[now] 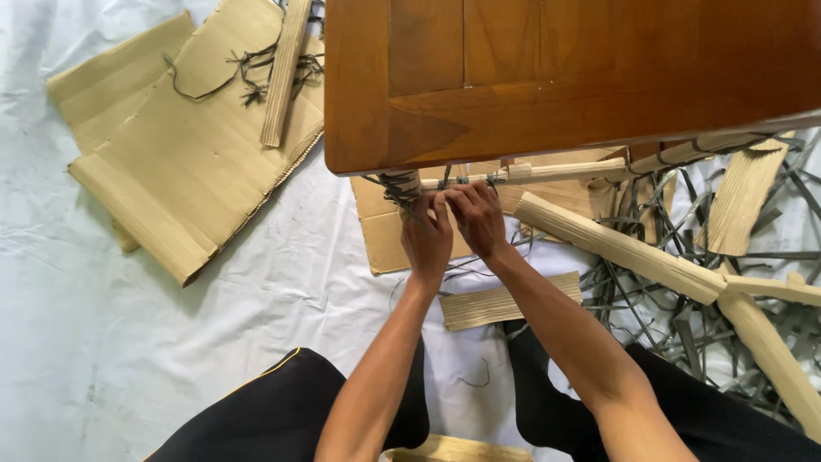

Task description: The person unwraps plastic ties and cardboard from the legs of a wooden chair.

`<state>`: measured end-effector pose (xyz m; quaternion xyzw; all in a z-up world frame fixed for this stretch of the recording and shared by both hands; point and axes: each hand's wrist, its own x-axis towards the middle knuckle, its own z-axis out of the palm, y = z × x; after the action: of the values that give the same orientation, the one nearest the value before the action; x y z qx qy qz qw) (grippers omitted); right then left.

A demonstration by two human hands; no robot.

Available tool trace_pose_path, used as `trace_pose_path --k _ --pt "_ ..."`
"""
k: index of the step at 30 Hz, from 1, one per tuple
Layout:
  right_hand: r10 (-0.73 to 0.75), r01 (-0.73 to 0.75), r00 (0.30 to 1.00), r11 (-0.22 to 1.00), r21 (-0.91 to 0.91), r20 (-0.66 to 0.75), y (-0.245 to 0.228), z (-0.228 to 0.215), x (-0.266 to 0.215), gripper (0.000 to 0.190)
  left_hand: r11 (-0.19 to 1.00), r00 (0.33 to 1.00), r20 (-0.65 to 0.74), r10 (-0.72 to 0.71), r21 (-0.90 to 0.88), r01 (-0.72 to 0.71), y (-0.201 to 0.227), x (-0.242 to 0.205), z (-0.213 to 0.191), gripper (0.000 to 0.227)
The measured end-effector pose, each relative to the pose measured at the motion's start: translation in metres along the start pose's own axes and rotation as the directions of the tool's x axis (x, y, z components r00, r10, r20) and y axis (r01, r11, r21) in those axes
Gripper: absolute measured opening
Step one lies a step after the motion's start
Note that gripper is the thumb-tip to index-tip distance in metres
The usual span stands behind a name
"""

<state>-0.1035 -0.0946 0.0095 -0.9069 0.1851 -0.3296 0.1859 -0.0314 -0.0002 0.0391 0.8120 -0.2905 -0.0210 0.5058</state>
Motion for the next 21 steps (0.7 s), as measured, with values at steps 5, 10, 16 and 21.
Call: trace_pose_path --k 5,10,16,21 --pt "0.107 -0.101 0.991 0.992 0.070 -0.080 -0.004 0.009 -0.006 0.019 0.994 0.987 0.114 -0.113 0.021 0.112 -0.007 0.024 0.014 0.027" --pt "0.236 -0.224 0.962 0.970 0.097 -0.140 -0.008 0.015 -0.007 0.015 0.991 0.995 0.059 -0.077 0.116 0.070 -0.019 0.026 0.026 0.023" --pt "0.235 -0.226 0.962 0.971 0.082 -0.137 -0.010 0.012 -0.005 0.014 0.996 0.992 0.123 -0.022 0.084 0.012 -0.022 0.028 0.017 0.022" --pt "0.169 -0.169 0.980 0.986 0.013 -0.103 -0.006 0.010 -0.006 0.018 0.990 0.977 0.215 -0.005 0.140 -0.026 -0.012 0.033 0.010 0.020"
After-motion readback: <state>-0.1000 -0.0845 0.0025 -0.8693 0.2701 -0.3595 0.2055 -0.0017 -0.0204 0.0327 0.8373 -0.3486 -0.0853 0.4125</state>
